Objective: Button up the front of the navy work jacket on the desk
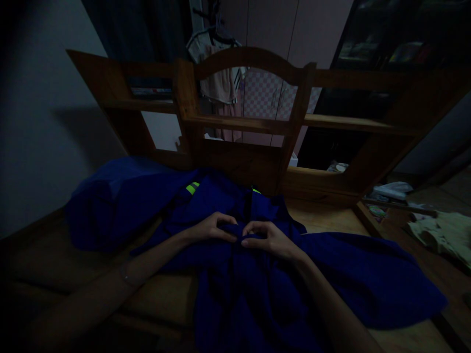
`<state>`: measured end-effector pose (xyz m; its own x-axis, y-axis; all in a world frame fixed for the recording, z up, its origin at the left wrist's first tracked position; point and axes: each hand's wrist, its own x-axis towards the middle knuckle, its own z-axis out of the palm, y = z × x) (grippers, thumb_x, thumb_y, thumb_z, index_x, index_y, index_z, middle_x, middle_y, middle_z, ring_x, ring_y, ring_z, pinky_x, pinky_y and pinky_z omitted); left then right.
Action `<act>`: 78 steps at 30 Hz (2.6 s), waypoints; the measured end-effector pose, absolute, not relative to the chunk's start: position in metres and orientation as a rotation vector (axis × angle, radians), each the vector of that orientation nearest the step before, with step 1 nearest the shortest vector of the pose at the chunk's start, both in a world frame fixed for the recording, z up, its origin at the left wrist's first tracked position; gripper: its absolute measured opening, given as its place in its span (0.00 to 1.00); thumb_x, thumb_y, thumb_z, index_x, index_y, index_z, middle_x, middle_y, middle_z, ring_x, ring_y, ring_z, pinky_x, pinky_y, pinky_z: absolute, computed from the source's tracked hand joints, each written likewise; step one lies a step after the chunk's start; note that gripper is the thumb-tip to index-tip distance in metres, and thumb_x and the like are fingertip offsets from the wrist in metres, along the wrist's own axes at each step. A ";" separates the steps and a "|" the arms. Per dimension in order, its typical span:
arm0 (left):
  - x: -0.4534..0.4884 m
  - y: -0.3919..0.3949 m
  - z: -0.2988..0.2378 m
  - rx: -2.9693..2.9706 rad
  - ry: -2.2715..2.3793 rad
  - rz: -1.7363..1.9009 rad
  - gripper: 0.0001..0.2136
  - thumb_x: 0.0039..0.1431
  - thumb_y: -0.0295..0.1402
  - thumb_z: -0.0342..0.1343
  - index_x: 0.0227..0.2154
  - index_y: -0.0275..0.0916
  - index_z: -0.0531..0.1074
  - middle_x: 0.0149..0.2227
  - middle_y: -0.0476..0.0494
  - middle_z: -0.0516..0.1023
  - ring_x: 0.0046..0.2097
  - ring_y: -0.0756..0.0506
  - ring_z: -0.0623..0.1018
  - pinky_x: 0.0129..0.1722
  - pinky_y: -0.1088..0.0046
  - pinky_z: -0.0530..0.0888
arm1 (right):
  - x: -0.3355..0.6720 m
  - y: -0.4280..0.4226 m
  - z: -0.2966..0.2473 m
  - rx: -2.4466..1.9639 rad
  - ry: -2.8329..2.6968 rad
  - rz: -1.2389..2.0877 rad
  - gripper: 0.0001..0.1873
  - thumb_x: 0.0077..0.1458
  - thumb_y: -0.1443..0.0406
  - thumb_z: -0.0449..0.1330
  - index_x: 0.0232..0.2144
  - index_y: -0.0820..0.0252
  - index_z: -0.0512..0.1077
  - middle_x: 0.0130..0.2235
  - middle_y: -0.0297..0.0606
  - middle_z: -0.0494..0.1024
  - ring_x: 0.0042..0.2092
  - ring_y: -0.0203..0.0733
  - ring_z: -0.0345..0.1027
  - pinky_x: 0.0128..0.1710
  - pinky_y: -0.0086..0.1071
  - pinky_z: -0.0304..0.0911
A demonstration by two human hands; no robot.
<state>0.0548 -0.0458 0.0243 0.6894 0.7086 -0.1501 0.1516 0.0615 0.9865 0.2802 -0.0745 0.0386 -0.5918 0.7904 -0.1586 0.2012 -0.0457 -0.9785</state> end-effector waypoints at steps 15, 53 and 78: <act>0.053 -0.046 0.030 1.475 0.752 0.467 0.15 0.44 0.37 0.65 0.35 0.36 0.74 0.34 0.50 0.74 0.37 0.48 0.72 0.37 0.77 0.66 | 0.280 -0.074 0.038 -1.061 -1.719 1.724 0.14 0.49 0.56 0.64 0.33 0.60 0.71 0.32 0.32 0.69 0.34 0.36 0.61 0.33 0.26 0.55; 0.058 -0.051 0.025 1.572 0.745 0.446 0.17 0.45 0.39 0.65 0.38 0.37 0.74 0.36 0.49 0.74 0.39 0.47 0.71 0.40 0.75 0.65 | 0.284 -0.073 0.036 -1.092 -1.922 1.616 0.15 0.52 0.55 0.61 0.37 0.60 0.70 0.36 0.34 0.72 0.39 0.40 0.64 0.38 0.29 0.59; 0.063 -0.047 0.013 1.633 0.850 0.544 0.20 0.43 0.41 0.66 0.38 0.36 0.74 0.37 0.47 0.76 0.42 0.45 0.73 0.43 0.72 0.66 | 0.282 -0.070 0.015 -1.159 -1.665 1.711 0.15 0.49 0.59 0.64 0.37 0.61 0.70 0.31 0.32 0.70 0.28 0.32 0.59 0.27 0.24 0.54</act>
<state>0.0633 -0.0473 0.0126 0.6289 0.7719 -0.0928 0.2394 -0.0787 0.9677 0.2818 -0.0698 0.0154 -0.5244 0.8180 -0.2362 0.2140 -0.1419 -0.9665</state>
